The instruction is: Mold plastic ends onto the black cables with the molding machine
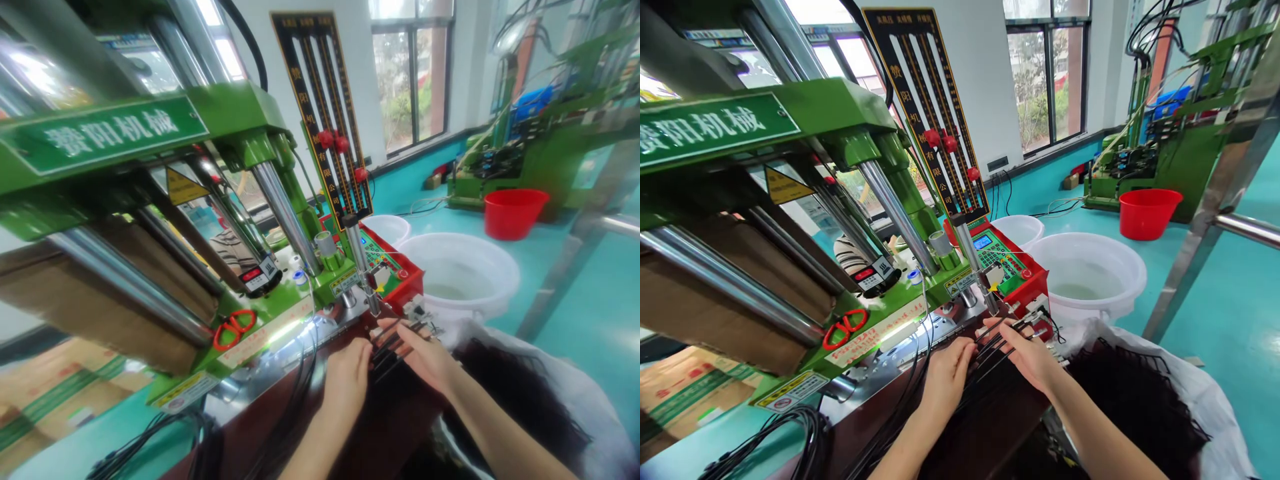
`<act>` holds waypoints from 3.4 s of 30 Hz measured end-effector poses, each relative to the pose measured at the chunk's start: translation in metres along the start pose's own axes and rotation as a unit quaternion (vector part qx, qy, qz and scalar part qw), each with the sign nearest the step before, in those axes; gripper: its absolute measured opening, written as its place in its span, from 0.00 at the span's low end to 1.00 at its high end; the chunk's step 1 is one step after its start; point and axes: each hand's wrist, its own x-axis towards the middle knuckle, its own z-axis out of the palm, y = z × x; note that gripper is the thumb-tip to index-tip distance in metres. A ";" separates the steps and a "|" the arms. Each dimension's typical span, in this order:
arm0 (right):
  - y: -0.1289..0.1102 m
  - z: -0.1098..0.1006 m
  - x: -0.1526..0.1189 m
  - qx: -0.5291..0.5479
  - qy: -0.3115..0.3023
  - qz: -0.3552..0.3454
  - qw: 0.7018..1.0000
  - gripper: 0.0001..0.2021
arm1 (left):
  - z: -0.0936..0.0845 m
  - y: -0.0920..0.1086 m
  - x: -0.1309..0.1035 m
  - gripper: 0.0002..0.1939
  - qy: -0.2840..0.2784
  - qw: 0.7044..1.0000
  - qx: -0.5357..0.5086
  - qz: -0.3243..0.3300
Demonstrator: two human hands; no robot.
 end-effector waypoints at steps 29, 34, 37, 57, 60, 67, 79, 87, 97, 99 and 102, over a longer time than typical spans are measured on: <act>0.006 0.010 -0.004 0.048 0.171 -0.047 0.983 0.07 | 0.015 0.011 0.017 0.09 -0.082 0.957 -0.245 -0.135; 0.001 0.013 -0.004 0.072 0.183 -0.071 0.978 0.06 | 0.013 0.014 0.017 0.10 -0.083 0.955 -0.251 -0.132; -0.002 0.011 -0.003 0.046 0.161 -0.065 0.984 0.03 | 0.012 0.016 0.018 0.10 -0.100 0.943 -0.287 -0.136; -0.006 0.026 0.002 -0.191 -0.151 0.133 0.961 0.18 | 0.072 0.027 -0.078 0.22 -0.075 0.655 -0.671 -0.341; -0.017 0.039 0.019 -0.385 -0.302 0.137 0.861 0.19 | 0.066 0.027 -0.074 0.23 -0.059 0.658 -0.654 -0.368; -0.011 0.069 0.025 -0.505 -0.441 0.078 0.738 0.27 | 0.065 0.027 -0.067 0.25 0.050 0.687 -0.645 -0.330; 0.045 0.032 0.105 -0.790 -0.169 -0.026 0.589 0.16 | 0.013 -0.012 -0.072 0.23 0.150 0.612 -0.698 -0.339; 0.020 0.049 0.081 -0.764 -0.251 0.093 0.588 0.07 | 0.037 -0.014 -0.076 0.25 0.071 0.704 -0.601 -0.372; 0.031 0.014 -0.028 -0.323 0.007 0.244 0.915 0.16 | 0.045 0.000 -0.072 0.18 0.025 0.759 -0.542 -0.361; 0.036 0.016 -0.036 -0.268 0.055 0.228 0.934 0.19 | 0.047 0.003 -0.070 0.18 0.016 0.767 -0.537 -0.352; 0.036 0.023 -0.038 -0.246 0.086 0.219 0.940 0.25 | 0.049 0.005 -0.068 0.18 0.011 0.768 -0.531 -0.357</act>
